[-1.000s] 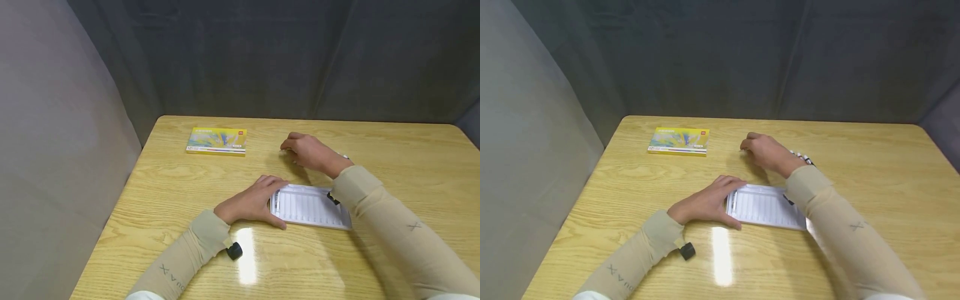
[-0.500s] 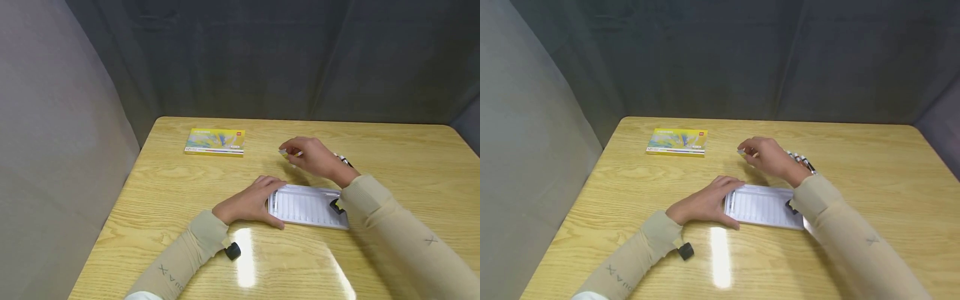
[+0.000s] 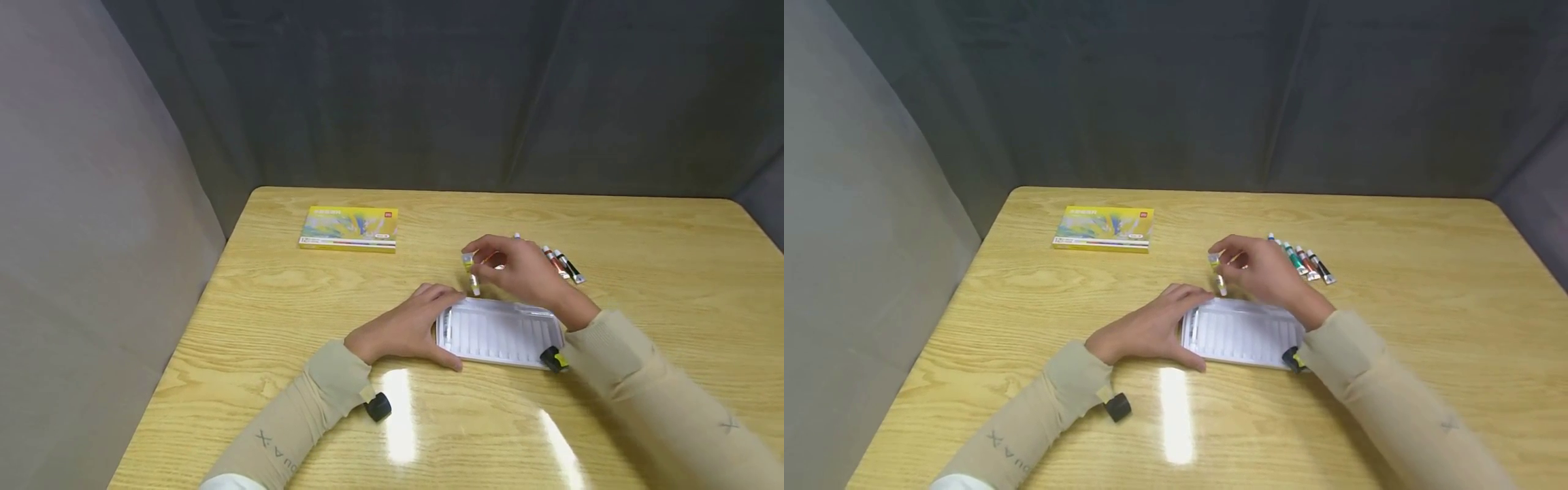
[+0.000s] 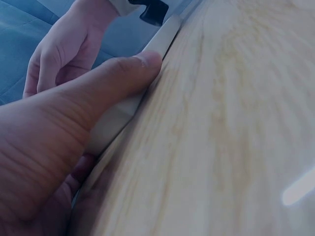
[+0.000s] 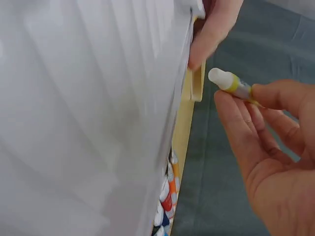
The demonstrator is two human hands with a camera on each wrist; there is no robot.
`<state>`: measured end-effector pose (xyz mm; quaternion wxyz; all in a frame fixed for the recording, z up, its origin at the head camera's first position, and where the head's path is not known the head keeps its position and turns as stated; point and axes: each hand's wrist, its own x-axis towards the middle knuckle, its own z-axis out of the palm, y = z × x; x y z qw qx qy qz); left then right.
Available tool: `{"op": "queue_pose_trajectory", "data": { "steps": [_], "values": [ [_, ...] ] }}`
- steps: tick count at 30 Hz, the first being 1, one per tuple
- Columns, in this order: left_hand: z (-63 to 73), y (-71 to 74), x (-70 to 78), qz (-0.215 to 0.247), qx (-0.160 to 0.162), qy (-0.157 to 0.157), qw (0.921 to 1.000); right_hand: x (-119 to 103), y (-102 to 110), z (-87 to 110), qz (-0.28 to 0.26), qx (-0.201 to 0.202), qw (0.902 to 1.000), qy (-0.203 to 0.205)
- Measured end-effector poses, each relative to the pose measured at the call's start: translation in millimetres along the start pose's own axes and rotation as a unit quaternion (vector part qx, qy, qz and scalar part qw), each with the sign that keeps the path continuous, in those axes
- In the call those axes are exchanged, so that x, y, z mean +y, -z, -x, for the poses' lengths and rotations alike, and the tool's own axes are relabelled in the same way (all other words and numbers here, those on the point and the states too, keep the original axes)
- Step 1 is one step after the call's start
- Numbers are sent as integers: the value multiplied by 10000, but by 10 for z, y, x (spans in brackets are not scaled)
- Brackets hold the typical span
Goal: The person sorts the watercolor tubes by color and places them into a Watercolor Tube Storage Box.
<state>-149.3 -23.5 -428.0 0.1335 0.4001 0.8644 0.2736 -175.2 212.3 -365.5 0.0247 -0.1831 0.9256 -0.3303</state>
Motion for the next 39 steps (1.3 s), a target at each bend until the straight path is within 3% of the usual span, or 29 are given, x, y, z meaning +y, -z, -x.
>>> {"op": "queue_pose_trajectory", "data": {
  "steps": [9,14,28,35,39],
  "values": [
    [11,-9,-22,64,8,-7,10000,-126,-133,211,-913,-324,9930,-679],
    [6,-9,-14,85,-37,14,10000,-156,-204,304,-1134,-435,9892,-816],
    [-2,-26,-3,104,-36,-23,9999,-245,-342,510,-1155,-251,9884,-949],
    [-10,-21,-16,206,18,-69,9998,-237,-378,519,-1417,-276,9838,-1067],
    [-8,-4,-20,217,11,-55,9997,-228,-400,507,-1277,-223,9857,-1075]
  ]
}}
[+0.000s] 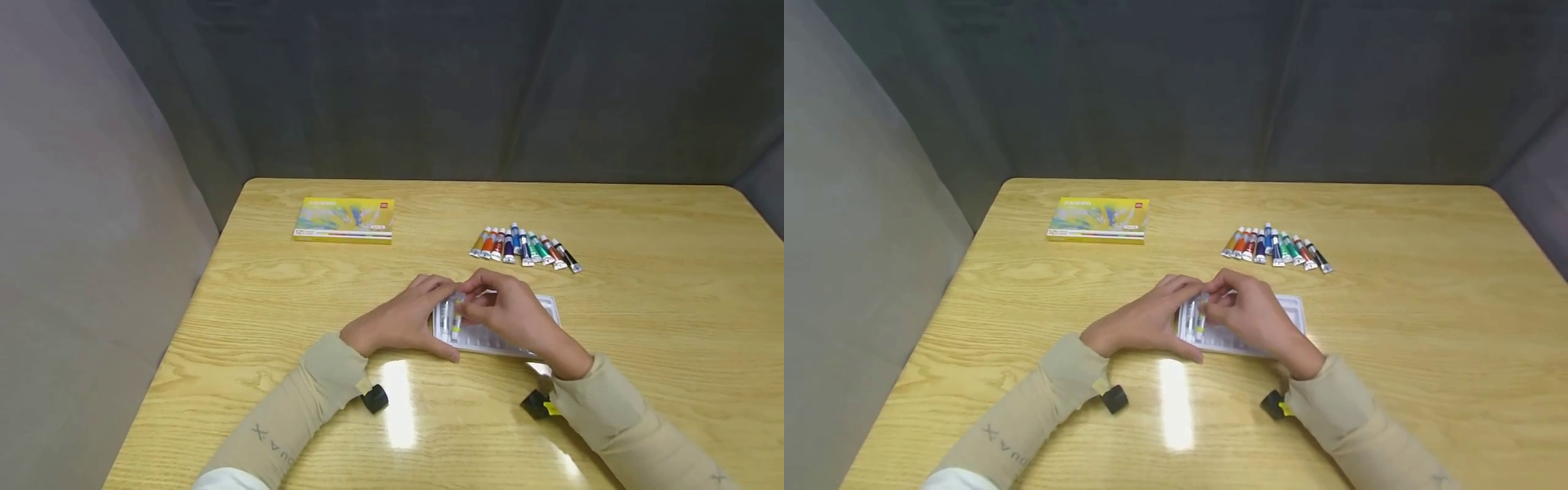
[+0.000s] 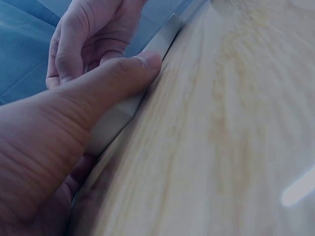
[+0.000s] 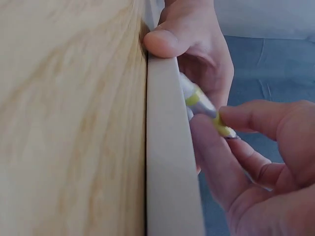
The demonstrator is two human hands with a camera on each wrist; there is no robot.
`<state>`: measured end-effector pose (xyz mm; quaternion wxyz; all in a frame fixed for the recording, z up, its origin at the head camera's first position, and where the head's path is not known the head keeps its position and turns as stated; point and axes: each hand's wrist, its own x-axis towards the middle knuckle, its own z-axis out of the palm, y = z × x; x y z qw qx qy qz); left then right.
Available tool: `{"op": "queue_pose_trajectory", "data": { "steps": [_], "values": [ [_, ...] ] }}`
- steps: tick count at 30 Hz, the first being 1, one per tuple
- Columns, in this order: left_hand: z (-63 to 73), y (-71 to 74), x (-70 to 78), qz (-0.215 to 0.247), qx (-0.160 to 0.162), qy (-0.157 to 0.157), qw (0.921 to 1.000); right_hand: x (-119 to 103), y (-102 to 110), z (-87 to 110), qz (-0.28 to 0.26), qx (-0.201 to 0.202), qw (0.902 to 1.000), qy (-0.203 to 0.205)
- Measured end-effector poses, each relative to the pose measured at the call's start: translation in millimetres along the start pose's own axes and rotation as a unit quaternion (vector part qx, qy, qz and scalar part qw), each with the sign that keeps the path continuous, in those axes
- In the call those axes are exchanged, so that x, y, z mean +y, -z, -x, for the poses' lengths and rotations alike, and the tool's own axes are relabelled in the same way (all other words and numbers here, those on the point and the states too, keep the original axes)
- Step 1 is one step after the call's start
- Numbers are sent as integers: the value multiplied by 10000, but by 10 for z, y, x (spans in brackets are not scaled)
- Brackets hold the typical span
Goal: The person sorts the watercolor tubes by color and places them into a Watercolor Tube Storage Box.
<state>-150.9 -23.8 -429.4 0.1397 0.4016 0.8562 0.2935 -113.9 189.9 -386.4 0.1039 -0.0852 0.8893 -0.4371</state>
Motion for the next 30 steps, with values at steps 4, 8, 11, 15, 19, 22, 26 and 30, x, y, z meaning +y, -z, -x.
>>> {"op": "queue_pose_trajectory", "data": {
  "steps": [4,8,11,15,19,22,26,30],
  "values": [
    [-9,7,-2,0,23,-53,10000,21,-27,-17,160,34,9999,-23],
    [-11,8,0,-55,23,-122,9999,47,-63,-28,152,-21,9999,-25],
    [-8,8,1,-55,33,-114,9999,57,-78,-34,147,8,9999,8],
    [-9,4,3,-59,17,-83,9999,55,-84,-33,209,46,9998,53],
    [-4,5,11,-95,-12,-54,9999,48,-93,-29,315,72,9994,87],
    [-2,9,18,-96,-30,-38,9999,41,-100,-27,395,105,9991,78],
    [-4,14,22,-75,-53,-15,10000,38,-110,-33,461,116,9988,96],
    [-3,18,28,-72,-62,6,10000,44,-118,-38,535,82,9985,107]
  ]
}}
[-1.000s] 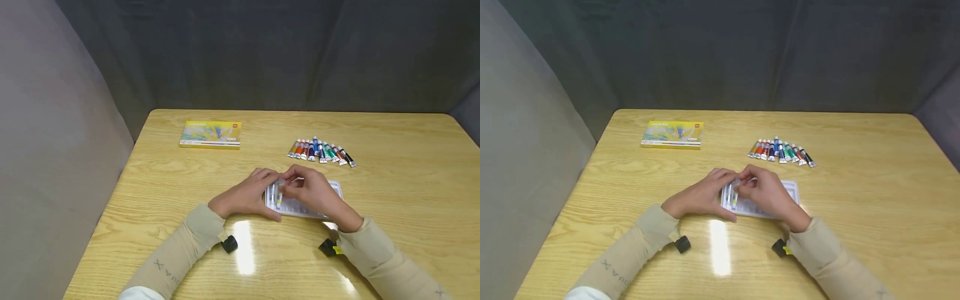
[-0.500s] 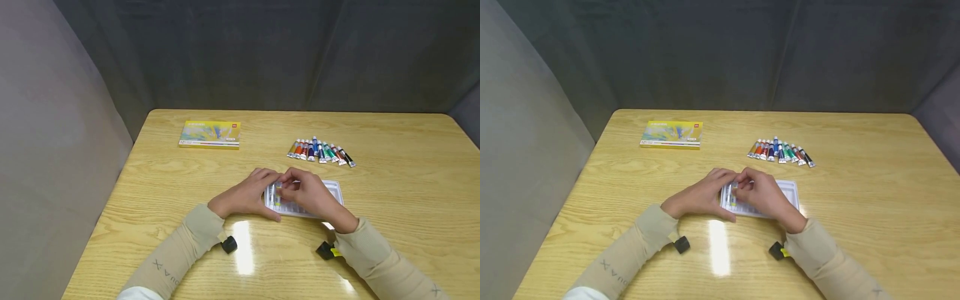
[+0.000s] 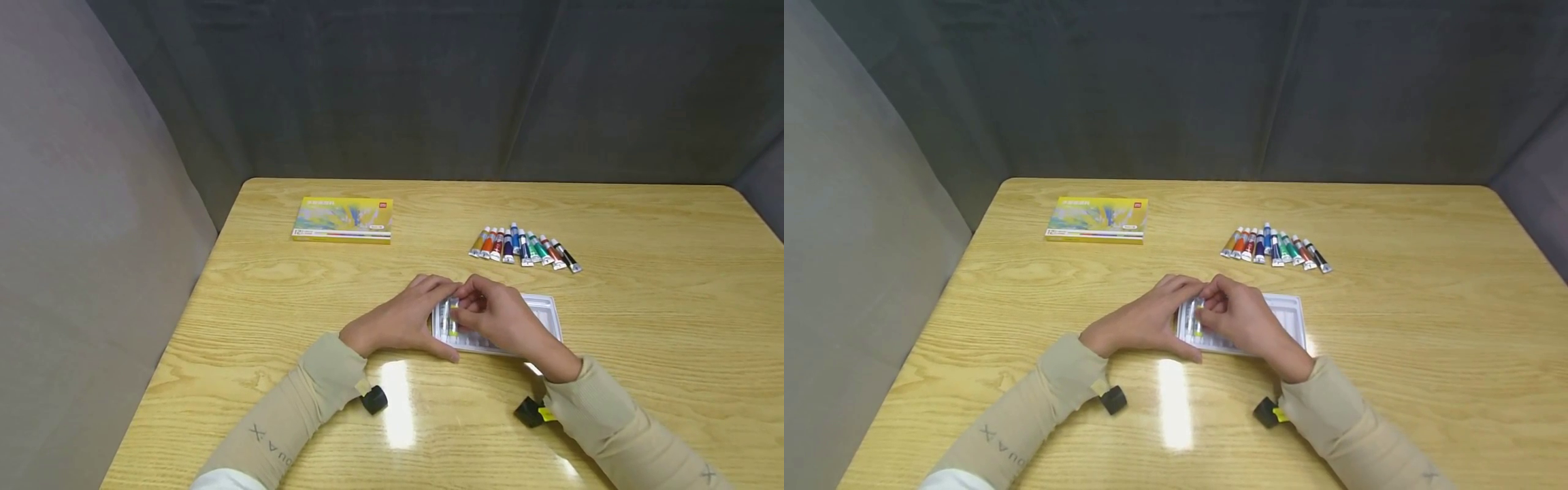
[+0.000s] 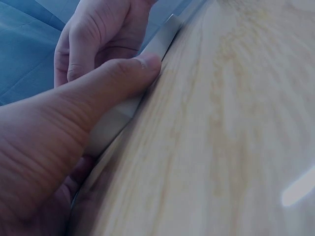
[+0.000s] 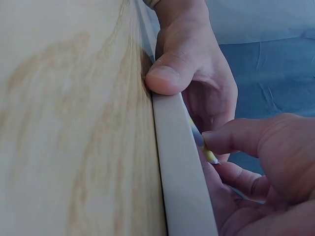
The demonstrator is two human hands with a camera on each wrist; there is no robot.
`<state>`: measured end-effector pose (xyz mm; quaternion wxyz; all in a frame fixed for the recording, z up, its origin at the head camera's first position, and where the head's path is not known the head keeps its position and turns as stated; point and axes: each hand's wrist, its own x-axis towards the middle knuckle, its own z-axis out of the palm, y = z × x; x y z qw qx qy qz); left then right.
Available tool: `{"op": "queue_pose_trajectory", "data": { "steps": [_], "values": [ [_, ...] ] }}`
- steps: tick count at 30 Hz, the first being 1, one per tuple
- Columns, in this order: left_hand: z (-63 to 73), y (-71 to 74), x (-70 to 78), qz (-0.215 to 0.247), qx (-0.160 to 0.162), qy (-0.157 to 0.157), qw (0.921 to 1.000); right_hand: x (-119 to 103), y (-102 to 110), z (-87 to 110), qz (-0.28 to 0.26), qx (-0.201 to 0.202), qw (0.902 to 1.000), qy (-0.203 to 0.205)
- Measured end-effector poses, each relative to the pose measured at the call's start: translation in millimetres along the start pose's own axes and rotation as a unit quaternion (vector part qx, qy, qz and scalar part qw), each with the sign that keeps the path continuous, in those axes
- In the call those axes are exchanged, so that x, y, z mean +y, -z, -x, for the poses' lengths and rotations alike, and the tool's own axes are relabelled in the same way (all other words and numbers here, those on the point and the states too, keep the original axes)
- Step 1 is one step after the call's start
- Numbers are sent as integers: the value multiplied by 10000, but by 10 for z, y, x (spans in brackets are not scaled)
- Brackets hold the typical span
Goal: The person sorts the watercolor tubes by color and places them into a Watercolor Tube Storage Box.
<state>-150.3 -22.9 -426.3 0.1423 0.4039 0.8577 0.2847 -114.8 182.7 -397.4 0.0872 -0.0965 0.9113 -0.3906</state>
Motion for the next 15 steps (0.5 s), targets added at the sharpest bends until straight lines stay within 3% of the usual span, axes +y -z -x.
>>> {"op": "queue_pose_trajectory", "data": {
  "steps": [15],
  "values": [
    [3,-4,-6,-62,37,-36,10000,9,-19,-4,245,87,9997,-1]
  ]
}}
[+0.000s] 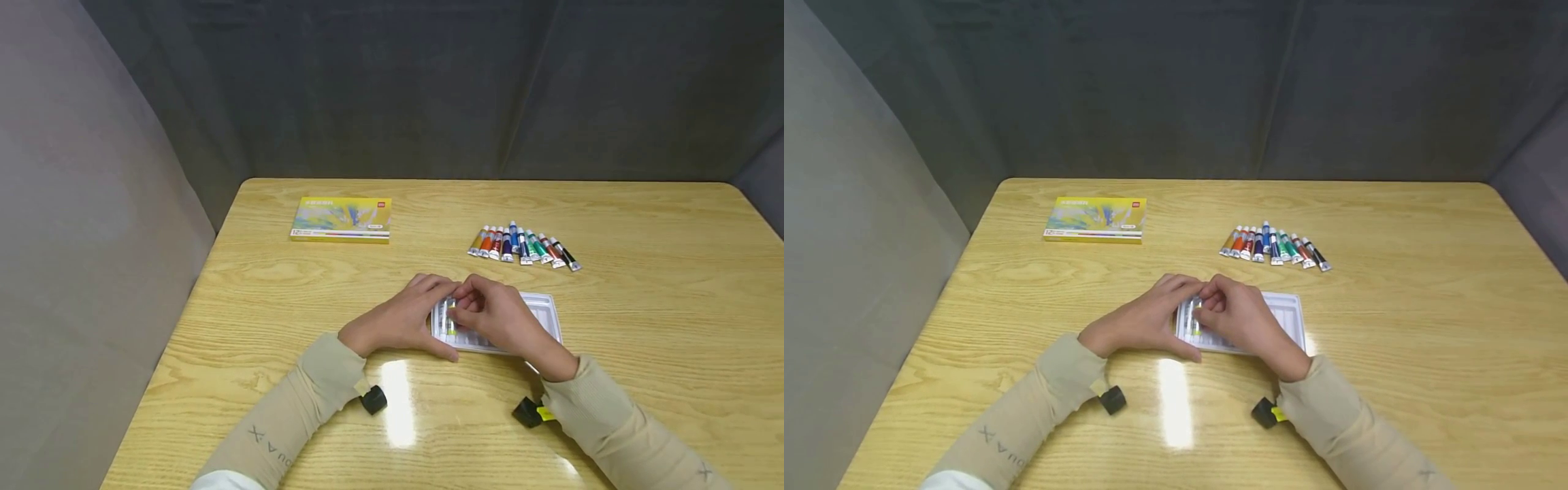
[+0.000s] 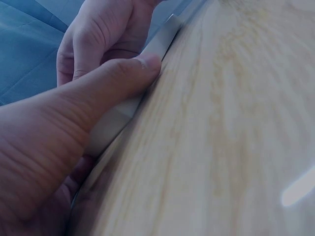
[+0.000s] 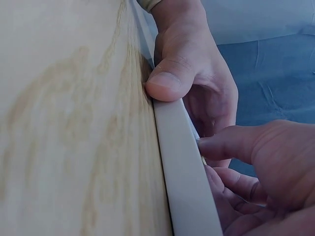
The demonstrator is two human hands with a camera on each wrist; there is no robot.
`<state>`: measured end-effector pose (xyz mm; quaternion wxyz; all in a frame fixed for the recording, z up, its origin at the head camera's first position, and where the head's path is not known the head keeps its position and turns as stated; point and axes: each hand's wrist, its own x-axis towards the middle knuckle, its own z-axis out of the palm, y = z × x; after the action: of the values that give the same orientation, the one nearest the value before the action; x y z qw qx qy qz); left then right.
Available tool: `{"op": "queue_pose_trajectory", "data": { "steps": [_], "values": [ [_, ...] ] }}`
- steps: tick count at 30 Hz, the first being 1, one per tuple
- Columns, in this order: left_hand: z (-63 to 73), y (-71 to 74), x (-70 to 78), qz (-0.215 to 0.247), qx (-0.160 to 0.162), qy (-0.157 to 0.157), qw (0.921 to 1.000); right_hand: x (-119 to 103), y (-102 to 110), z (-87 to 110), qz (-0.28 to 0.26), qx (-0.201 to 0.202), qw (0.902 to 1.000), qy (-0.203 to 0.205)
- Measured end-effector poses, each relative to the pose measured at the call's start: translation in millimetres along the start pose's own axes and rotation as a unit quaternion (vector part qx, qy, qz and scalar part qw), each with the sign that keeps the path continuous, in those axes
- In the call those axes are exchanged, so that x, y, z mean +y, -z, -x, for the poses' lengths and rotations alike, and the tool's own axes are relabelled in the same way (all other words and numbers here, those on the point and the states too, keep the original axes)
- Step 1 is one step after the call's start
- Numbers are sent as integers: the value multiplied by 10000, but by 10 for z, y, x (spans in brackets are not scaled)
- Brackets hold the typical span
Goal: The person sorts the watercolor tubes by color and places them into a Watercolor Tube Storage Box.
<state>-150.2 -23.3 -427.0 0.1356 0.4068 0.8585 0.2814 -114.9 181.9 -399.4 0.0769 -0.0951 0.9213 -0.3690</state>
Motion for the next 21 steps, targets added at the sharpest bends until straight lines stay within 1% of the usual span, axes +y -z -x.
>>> {"op": "queue_pose_trajectory", "data": {
  "steps": [11,21],
  "values": [
    [2,-6,1,-8,-11,19,10000,-2,4,13,-25,-34,10000,-72],
    [8,3,12,101,-46,84,9999,0,-1,9,-84,-13,9999,-81]
  ]
}}
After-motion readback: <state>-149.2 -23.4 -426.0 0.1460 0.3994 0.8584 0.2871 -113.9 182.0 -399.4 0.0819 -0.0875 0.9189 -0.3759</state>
